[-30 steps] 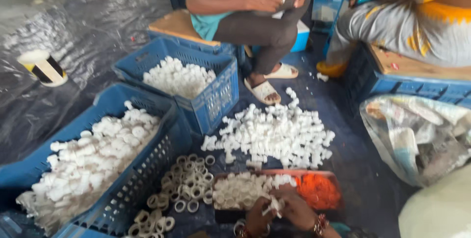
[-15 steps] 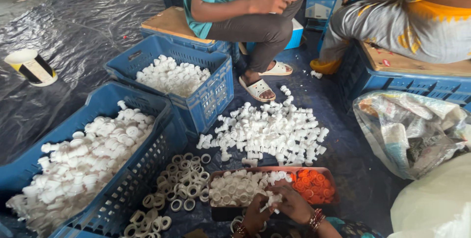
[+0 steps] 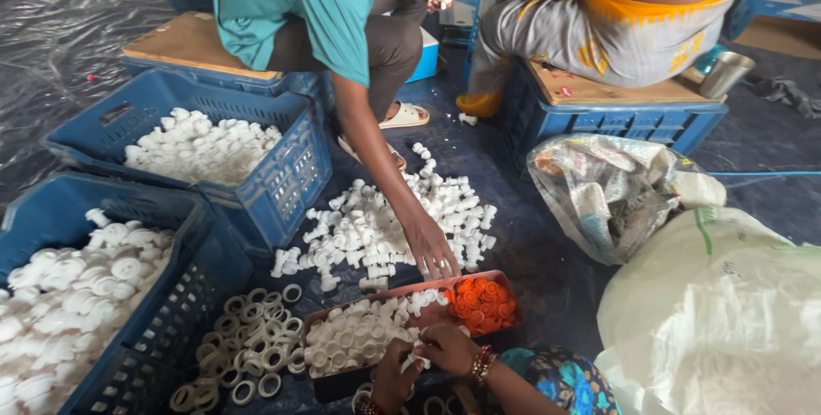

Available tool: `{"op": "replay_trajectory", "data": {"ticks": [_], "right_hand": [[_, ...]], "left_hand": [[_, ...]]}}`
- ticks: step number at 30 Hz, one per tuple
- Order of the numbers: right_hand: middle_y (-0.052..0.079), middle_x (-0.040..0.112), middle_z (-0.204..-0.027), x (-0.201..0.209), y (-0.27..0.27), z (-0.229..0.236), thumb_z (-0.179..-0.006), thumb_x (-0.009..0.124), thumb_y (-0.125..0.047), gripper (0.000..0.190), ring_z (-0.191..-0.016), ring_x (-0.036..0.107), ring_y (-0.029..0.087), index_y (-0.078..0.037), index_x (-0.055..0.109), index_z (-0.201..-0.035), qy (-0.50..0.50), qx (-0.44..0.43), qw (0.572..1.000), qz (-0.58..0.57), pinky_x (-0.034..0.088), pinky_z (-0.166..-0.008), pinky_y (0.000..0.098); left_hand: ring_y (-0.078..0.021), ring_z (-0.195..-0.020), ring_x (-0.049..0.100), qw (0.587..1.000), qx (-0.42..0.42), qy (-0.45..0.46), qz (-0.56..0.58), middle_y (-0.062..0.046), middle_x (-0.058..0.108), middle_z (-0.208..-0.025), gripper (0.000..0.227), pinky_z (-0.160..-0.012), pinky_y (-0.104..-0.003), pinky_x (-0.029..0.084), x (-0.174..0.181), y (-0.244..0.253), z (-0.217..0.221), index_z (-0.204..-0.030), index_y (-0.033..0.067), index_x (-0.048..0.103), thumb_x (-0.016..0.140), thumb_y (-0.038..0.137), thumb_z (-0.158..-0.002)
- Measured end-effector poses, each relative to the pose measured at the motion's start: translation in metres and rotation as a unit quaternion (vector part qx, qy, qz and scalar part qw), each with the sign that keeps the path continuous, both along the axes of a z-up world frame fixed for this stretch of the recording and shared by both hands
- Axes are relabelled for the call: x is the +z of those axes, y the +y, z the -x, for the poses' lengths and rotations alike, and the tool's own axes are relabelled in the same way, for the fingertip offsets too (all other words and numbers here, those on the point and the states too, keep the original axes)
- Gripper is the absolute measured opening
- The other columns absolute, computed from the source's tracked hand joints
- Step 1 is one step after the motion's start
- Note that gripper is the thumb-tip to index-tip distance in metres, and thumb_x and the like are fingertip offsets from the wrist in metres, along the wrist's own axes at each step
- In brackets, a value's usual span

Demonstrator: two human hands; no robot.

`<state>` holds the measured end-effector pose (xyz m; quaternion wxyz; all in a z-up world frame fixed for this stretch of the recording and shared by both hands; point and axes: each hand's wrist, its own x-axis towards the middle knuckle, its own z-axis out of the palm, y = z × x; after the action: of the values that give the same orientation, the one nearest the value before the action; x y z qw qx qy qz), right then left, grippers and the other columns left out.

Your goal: The person sits on the floor and repeatedly picks up white plastic rings and orange plastic caps, inserting the caps into the rings. The assembled parts are placed into a tray, while loose components are scattered on the floor and in nearby crates.

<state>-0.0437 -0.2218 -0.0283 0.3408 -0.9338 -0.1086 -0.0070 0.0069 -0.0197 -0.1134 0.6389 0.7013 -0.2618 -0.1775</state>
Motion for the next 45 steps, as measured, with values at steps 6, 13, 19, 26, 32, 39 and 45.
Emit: {"op": "replay_trajectory", "data": {"ticks": [6,13,19,26,32,39,45], "right_hand": [[0.008,0.06,-0.122,0.006,-0.009,0.003,-0.08,0.076,-0.026,0.059,-0.101,0.064,0.022,-0.011,0.057,-0.135,0.096,-0.003,0.959,-0.265,0.055,-0.084,0.0348],[0.011,0.075,-0.11,0.007,-0.005,-0.004,-0.098,0.075,-0.038,0.038,-0.101,0.072,0.02,-0.007,0.071,-0.119,0.118,-0.05,0.987,-0.096,0.059,-0.091,0.0374],[0.01,0.058,-0.143,0.004,-0.003,0.011,-0.091,0.074,-0.019,0.047,-0.125,0.06,0.022,-0.008,0.062,-0.134,0.059,0.025,0.977,-0.203,0.056,-0.094,0.0389],[0.011,0.06,-0.139,0.028,-0.004,0.004,-0.09,0.073,0.001,0.048,-0.127,0.06,0.026,-0.008,0.064,-0.136,0.046,0.09,0.971,-0.218,0.054,-0.1,0.0369],[0.008,0.07,-0.121,0.005,-0.014,0.002,-0.086,0.078,-0.013,0.04,-0.109,0.068,0.025,-0.009,0.069,-0.124,0.045,0.068,0.98,-0.181,0.056,-0.09,0.0389],[0.011,0.067,-0.103,-0.013,-0.008,-0.008,-0.08,0.085,-0.029,0.045,-0.096,0.066,0.019,-0.007,0.07,-0.116,0.122,0.01,0.983,-0.137,0.056,-0.082,0.0359],[0.003,0.073,-0.084,-0.053,-0.007,-0.004,-0.09,0.076,-0.025,0.028,-0.074,0.068,0.011,-0.001,0.071,-0.104,0.176,-0.063,0.959,-0.213,0.057,-0.067,0.028]], "left_hand": [[-0.0156,-0.082,0.061,0.995,0.036,0.081,-0.044,-0.006,0.065,-0.091,0.034,-0.076,-0.033,0.052,0.001,0.0,-0.001,-0.113,0.0062,0.058,0.074,0.023,-0.089],[-0.0135,-0.088,0.067,0.999,0.019,0.02,0.045,-0.007,0.071,-0.095,0.032,-0.078,-0.033,0.055,-0.003,-0.005,-0.002,-0.114,0.0059,0.058,0.074,0.022,-0.091],[-0.0214,-0.076,0.062,0.976,0.074,0.182,-0.093,-0.013,0.07,-0.089,0.032,-0.065,-0.038,0.051,-0.014,0.004,0.01,-0.113,0.0046,0.061,0.071,0.027,-0.093],[-0.0185,-0.072,0.062,0.901,-0.024,0.427,0.068,-0.01,0.066,-0.089,0.031,-0.06,-0.034,0.05,-0.008,-0.001,-0.004,-0.115,0.0049,0.058,0.065,0.025,-0.092],[-0.0145,-0.069,0.059,0.951,-0.05,0.304,0.035,-0.008,0.063,-0.086,0.029,-0.062,-0.031,0.05,-0.012,0.0,0.001,-0.113,0.0071,0.054,0.066,0.023,-0.091],[-0.0212,-0.08,0.064,0.997,0.023,-0.063,0.045,-0.011,0.068,-0.084,0.035,-0.073,-0.039,0.056,-0.001,-0.013,-0.007,-0.1,0.0063,0.058,0.084,0.025,-0.086],[-0.0387,-0.088,0.07,0.991,0.051,-0.073,-0.099,-0.02,0.071,-0.089,0.031,-0.076,-0.044,0.055,0.005,-0.001,0.015,-0.102,0.0054,0.058,0.077,0.012,-0.079]]}}
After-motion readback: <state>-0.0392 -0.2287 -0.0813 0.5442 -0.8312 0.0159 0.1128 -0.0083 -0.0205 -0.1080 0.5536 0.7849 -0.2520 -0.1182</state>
